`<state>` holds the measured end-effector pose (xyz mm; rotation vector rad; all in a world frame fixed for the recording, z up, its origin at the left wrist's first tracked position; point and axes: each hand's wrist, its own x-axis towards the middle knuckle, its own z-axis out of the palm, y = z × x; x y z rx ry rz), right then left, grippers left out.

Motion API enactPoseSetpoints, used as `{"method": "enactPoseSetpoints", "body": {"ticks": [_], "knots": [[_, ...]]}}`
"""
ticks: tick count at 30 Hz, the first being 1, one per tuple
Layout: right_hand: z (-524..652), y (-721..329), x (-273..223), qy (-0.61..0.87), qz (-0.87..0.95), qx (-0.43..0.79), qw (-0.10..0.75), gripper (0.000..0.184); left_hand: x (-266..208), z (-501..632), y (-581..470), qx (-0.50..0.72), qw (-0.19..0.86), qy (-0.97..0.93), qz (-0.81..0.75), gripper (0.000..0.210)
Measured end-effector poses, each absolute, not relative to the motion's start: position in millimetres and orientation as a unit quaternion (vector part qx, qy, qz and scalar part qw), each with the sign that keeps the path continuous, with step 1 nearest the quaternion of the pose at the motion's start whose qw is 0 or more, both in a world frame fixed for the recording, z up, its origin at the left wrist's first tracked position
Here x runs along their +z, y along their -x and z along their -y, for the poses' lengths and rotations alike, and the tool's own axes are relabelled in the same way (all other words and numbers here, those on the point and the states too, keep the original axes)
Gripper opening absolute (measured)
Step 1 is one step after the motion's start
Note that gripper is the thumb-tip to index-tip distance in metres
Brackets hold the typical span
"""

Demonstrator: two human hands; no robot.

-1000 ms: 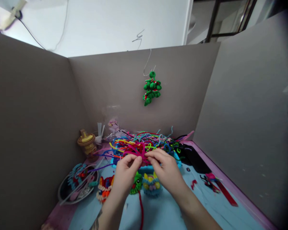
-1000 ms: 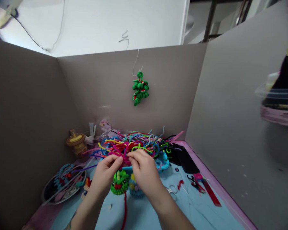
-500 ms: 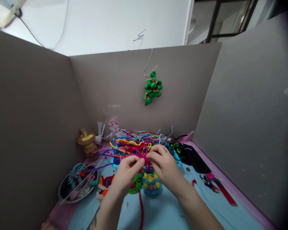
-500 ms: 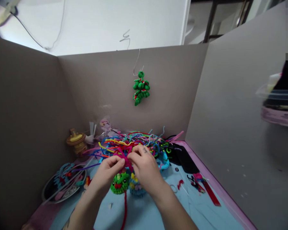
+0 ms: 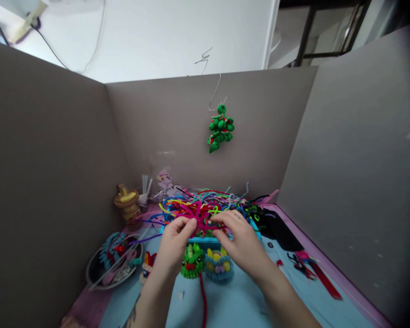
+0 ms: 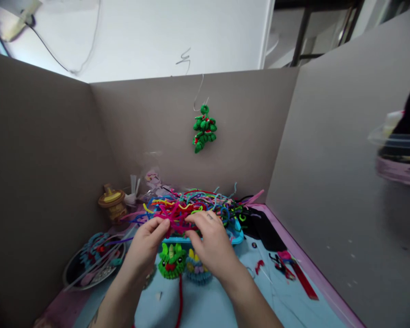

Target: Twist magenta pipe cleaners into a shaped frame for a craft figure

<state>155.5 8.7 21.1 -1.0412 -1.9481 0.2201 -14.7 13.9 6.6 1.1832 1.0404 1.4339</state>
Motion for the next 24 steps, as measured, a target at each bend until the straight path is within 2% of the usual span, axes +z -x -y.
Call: {"method": "enactPoseSetpoints", "body": {"ticks": [6,8,13,19,24], "knots": [[-20,-162,12,0.43,0.814,0.105,0.375,0.016,13,-18,31,0.64,0.519,-0.41,-0.391,0.027],[-22,-160,9,0.44,0.805,0.119,0.38,0.025,16,-17,34,0.643,0.536,-0.397,-0.378,0.026],[-24,-156,1,0.491,0.751,0.088,0.433,0.017,16,-16,34,0.64,0.564,-0.388,-0.348,0.027],[-32,-162,0,0.469,0.774,0.043,0.422,0.017,15,-16,31,0.629,0.614,-0.37,-0.3,0.019],[-38,-176,2,0.506,0.738,0.013,0.447,0.016,25,-18,43,0.677,0.582,-0.335,-0.301,0.016]]}}
